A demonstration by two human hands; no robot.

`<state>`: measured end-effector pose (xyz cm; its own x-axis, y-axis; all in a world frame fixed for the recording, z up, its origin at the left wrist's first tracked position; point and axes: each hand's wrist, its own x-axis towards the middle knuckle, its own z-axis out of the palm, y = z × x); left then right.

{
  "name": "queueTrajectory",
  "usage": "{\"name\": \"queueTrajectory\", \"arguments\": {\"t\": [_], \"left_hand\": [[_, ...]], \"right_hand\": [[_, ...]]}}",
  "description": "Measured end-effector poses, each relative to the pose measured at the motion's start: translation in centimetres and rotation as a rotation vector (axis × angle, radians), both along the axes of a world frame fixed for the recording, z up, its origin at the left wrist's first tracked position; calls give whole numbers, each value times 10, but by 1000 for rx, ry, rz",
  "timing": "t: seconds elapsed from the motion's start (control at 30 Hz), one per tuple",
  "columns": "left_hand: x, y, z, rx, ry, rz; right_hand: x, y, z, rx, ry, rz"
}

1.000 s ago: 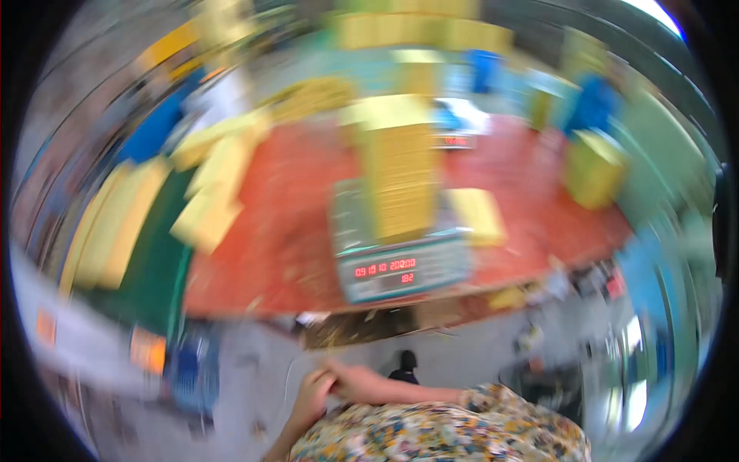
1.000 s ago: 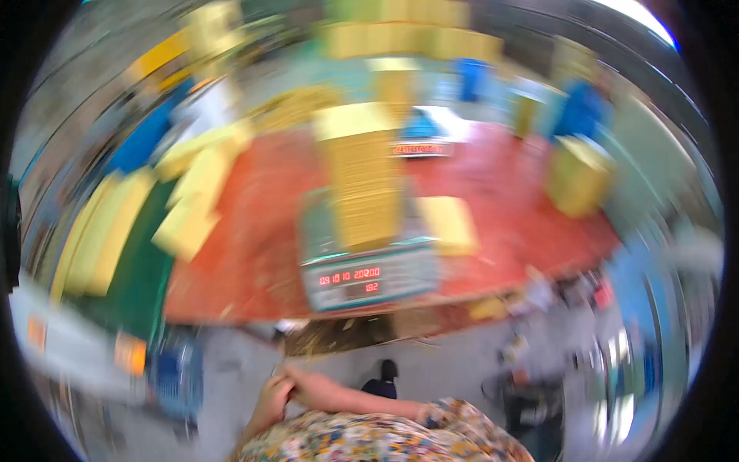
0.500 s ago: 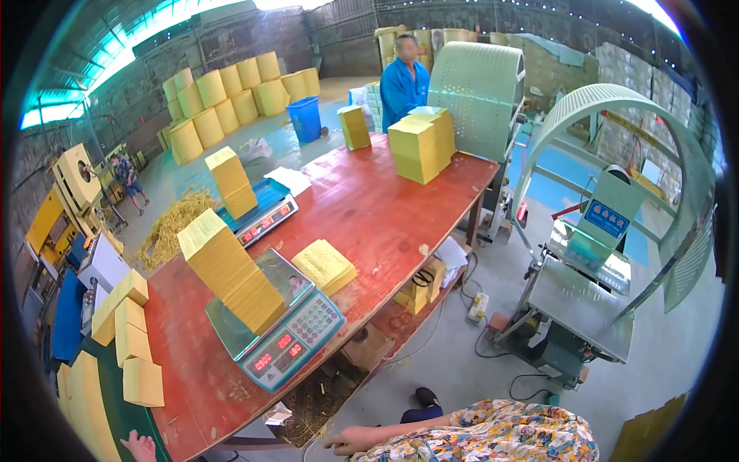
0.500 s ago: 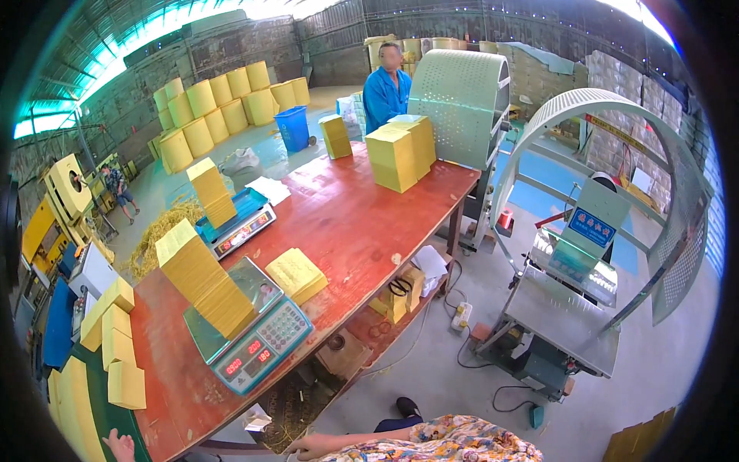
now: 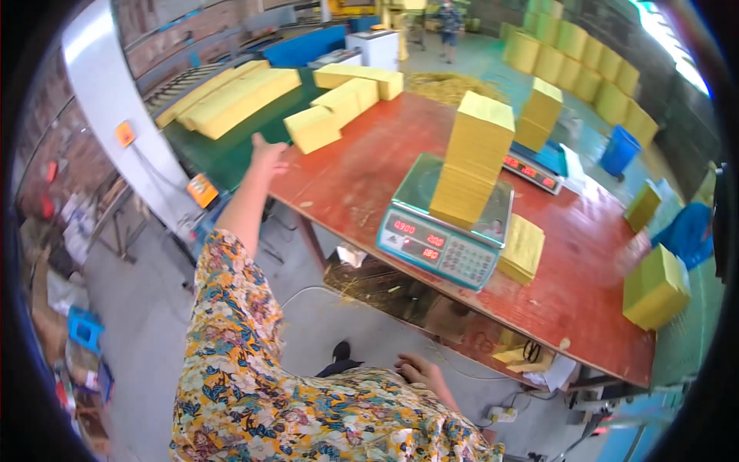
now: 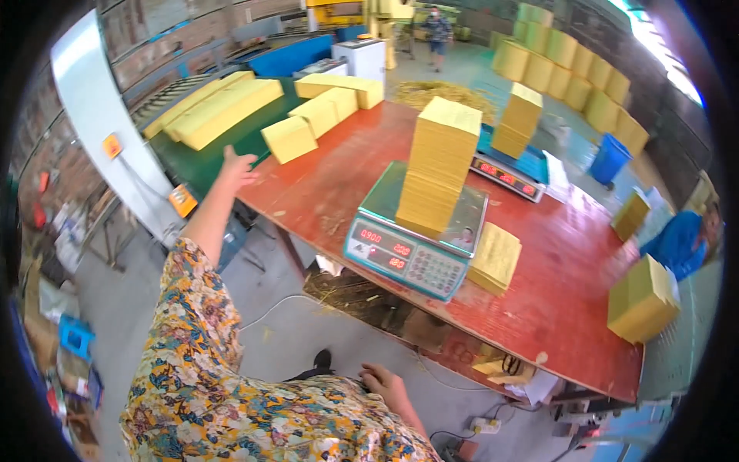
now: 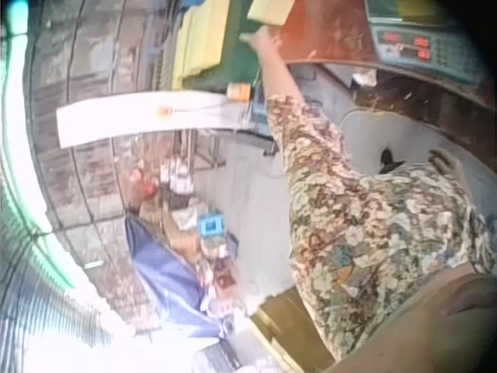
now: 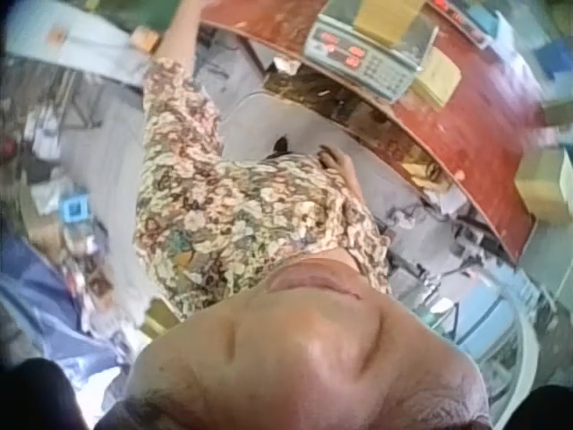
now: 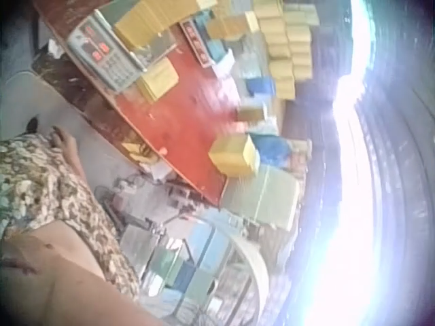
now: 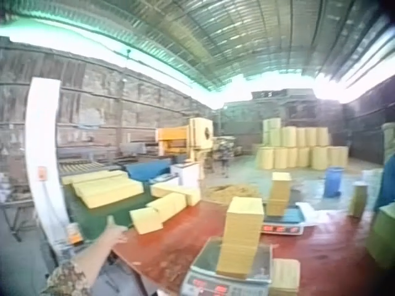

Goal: Weighing stacks of yellow pads on a digital scale and securing them with bands.

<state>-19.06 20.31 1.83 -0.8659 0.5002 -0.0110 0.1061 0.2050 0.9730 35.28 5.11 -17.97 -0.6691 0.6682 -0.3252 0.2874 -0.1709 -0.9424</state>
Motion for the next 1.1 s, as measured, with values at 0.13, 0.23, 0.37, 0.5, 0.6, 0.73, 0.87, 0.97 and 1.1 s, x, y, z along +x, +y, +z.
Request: {"name": "queueTrajectory", "arguments": {"t": [0.13,0.23,0.37,0.5,0.6,0.73,0.87,0.97,1.1], "left_hand": [[133,-47,-28,-203,305,-571],[291,-101,-102,-264,366,-1166],[415,-161,-153,-194,277,-1492],[422,-168,-145,-278,203,-1431],[409,-163,-157,-284,182,-1428],[412,-150,-167,-280,310,-1464],[400,-168,-207,-187,272,-1331],[408,-164,-192,-238,229,-1268],[415,-171,-192,-265,195,-1256]], "right_hand": [[33,11,5,-88,51,92],[45,15,5,-115,59,197],[44,14,15,-200,64,226],[36,15,-8,-230,119,186],[29,13,-29,-252,165,158],[41,24,-39,-224,186,114],[21,18,-92,-118,263,216],[29,31,-78,-5,125,294],[34,24,-73,72,47,293]]}}
